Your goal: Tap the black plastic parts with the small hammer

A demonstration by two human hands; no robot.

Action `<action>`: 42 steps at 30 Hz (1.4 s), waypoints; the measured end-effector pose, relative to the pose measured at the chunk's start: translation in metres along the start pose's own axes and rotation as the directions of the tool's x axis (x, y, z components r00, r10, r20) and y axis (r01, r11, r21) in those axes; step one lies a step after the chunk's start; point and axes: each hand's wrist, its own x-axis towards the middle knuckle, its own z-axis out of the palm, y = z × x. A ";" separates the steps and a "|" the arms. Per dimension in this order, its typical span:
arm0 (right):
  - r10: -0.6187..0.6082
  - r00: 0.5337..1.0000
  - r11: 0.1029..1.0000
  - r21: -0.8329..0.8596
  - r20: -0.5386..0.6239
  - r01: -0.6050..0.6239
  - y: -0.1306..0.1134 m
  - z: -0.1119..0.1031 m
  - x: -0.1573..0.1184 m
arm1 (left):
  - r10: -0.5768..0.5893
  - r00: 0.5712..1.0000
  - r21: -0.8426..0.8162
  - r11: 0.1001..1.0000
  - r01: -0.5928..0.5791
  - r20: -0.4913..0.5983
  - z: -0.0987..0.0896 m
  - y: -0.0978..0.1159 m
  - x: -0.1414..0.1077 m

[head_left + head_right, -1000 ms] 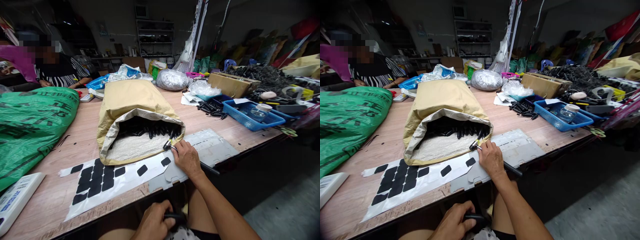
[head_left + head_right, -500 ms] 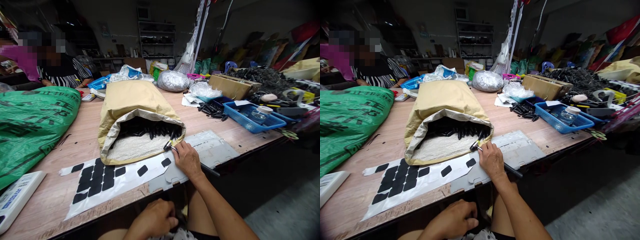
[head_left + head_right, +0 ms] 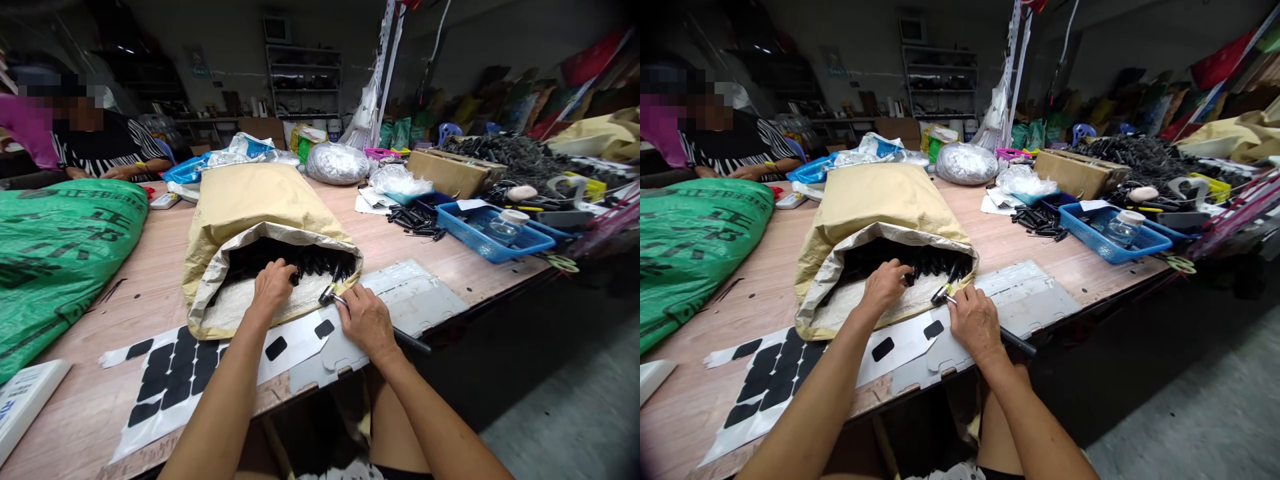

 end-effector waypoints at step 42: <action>-0.104 0.993 0.850 0.515 -0.049 0.115 -0.038 -0.028 -0.021 | 0.044 0.998 -0.598 0.799 -0.068 -0.054 0.020 0.004 -0.099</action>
